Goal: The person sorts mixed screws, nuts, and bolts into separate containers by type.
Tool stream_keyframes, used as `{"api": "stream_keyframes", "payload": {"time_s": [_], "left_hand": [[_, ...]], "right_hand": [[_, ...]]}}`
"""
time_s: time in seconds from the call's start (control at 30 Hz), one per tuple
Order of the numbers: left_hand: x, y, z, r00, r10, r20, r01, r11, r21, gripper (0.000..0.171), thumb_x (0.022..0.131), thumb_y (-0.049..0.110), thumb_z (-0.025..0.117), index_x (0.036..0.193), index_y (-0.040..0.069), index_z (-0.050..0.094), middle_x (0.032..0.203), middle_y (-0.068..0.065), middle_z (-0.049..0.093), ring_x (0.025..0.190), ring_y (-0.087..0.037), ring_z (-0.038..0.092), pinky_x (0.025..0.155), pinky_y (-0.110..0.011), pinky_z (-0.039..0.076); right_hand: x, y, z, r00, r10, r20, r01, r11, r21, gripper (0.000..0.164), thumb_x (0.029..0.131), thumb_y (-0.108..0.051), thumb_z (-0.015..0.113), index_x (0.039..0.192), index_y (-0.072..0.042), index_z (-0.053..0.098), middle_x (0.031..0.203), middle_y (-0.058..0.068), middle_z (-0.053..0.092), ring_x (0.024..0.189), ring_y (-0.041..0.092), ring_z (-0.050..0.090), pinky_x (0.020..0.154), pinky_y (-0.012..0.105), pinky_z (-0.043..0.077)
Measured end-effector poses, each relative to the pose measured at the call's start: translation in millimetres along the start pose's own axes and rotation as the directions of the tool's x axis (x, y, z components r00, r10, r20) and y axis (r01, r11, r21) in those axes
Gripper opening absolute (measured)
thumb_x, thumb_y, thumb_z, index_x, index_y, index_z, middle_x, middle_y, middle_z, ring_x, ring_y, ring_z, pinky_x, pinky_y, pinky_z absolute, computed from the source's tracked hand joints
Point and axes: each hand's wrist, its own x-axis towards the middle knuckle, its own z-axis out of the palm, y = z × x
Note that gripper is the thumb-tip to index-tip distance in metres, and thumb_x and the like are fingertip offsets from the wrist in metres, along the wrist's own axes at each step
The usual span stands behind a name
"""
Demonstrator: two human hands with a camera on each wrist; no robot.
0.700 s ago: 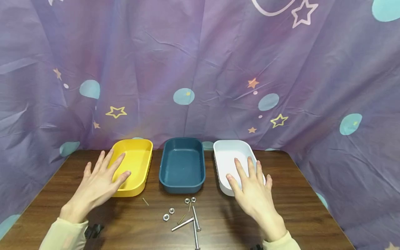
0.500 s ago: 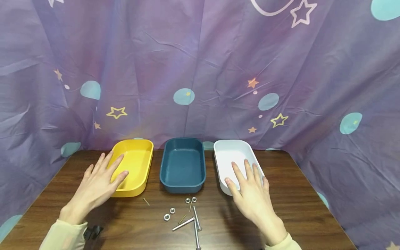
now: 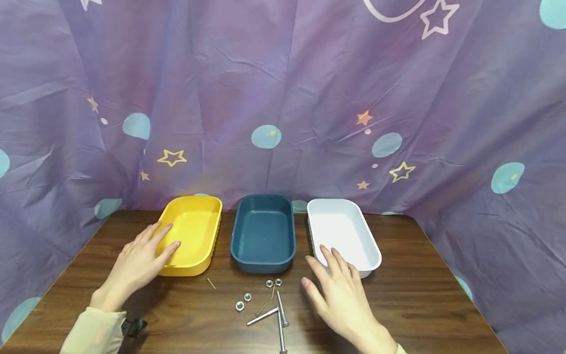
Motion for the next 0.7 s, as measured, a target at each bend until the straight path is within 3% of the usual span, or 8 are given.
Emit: {"api": "stream_keyframes", "payload": {"time_s": [0.33,0.53,0.7], "left_hand": [[2.0,-22.3,1.5,0.997,-0.034,-0.067,0.032,0.999,-0.016,0.056,0.101,0.042,0.047,0.139,0.001,0.049,0.138,-0.027,0.046,0.116,-0.051,0.048,0.083,-0.067,0.039],[5.8,-35.5,2.5,0.991,-0.115,-0.068,0.111,0.992,-0.055,0.054,0.102,0.042,0.044,0.137,0.000,0.051,0.133,-0.026,0.051,0.109,-0.053,0.053,0.076,-0.066,0.043],[11.3,-44.3,4.1,0.988,-0.134,-0.081,0.128,0.989,-0.073,0.049,0.102,0.038,0.047,0.133,0.001,0.055,0.126,-0.027,0.055,0.101,-0.056,0.056,0.071,-0.066,0.043]], "right_hand": [[-20,-16,24,0.994,-0.067,0.089,0.069,0.997,-0.026,0.039,0.092,-0.037,0.065,0.122,-0.013,0.067,0.135,0.015,0.053,0.122,0.034,0.050,0.085,0.057,0.042],[-27,-24,31,0.979,-0.147,0.139,0.150,0.989,-0.012,0.035,0.089,-0.035,0.068,0.116,-0.013,0.069,0.129,0.013,0.057,0.119,0.032,0.053,0.082,0.053,0.045],[-30,-26,35,0.971,-0.202,0.126,0.206,0.978,-0.017,0.034,0.085,-0.034,0.071,0.113,-0.015,0.070,0.122,0.008,0.061,0.113,0.027,0.055,0.077,0.046,0.044]]}}
